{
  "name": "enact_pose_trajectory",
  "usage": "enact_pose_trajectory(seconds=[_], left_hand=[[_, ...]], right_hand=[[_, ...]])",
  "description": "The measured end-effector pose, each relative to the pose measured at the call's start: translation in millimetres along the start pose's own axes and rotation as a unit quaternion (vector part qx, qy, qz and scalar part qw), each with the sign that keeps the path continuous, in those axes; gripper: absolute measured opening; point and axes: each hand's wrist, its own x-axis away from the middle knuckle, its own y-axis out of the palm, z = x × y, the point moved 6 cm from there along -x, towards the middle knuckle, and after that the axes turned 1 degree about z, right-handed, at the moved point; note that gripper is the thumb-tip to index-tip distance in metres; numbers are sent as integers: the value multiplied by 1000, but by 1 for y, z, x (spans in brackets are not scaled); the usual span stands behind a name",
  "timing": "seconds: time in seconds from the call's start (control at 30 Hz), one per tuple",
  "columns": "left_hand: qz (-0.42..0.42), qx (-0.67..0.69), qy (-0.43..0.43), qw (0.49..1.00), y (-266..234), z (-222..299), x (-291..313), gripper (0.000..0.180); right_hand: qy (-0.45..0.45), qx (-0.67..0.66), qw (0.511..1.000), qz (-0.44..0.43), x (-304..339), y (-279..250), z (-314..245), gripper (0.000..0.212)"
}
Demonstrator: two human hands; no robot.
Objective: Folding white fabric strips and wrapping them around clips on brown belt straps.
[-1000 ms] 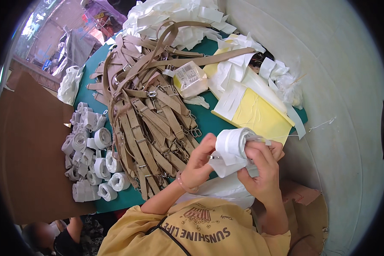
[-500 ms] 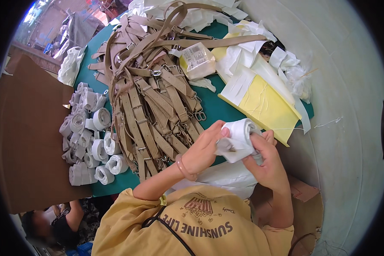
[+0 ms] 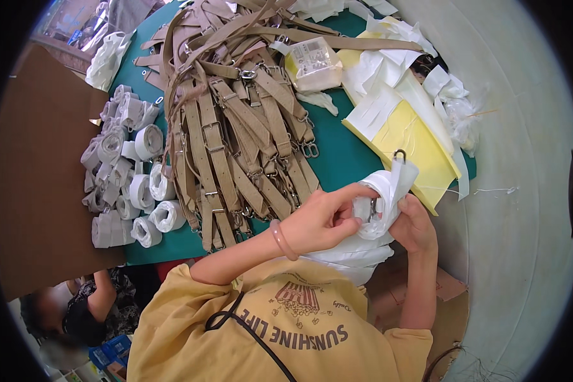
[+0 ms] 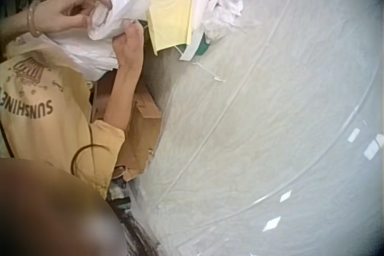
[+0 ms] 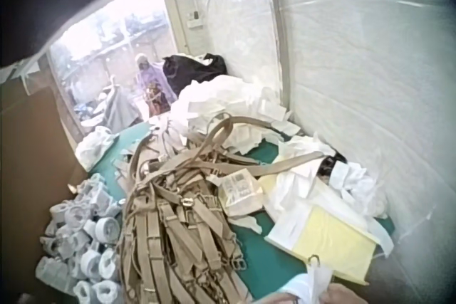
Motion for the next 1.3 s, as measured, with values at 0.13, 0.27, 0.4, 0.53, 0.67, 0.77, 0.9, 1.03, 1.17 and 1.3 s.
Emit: enact_pose_trajectory(seconds=[0.13, 0.27, 0.4, 0.53, 0.67, 0.77, 0.9, 1.03, 1.17, 1.3], left_hand=[[8, 2, -28, 1000, 3, -10, 2, 28], [-32, 27, -69, 997, 9, -29, 5, 14], [29, 58, -63, 996, 11, -34, 15, 14], [154, -8, -23, 988, 8, -28, 30, 25], [198, 13, 7, 980, 15, -27, 28, 35], [249, -31, 15, 968, 16, -34, 17, 38], [262, -56, 25, 963, 18, -50, 11, 37], [147, -78, -40, 985, 16, -61, 11, 27], [-99, -26, -148, 984, -10, -41, 17, 22], [-410, 109, -104, 900, -33, 12, 43, 38]], right_hand=[[30, 25, 999, 9, -5, -4, 4, 46], [63, 31, 997, 27, -10, -9, 20, 42], [83, 16, 996, 20, -10, -7, 28, 43], [55, 10, 998, 29, -9, -4, 24, 46], [22, -1, 997, 78, -12, -1, 27, 47], [-5, 7, 993, 117, -13, 0, 33, 46], [-43, 12, 985, 165, -12, -2, 36, 44], [-20, 37, 987, 152, -10, -3, 40, 42], [68, 82, 987, 120, -1, -5, 48, 37], [140, 113, 981, 65, 7, -5, 50, 35]])
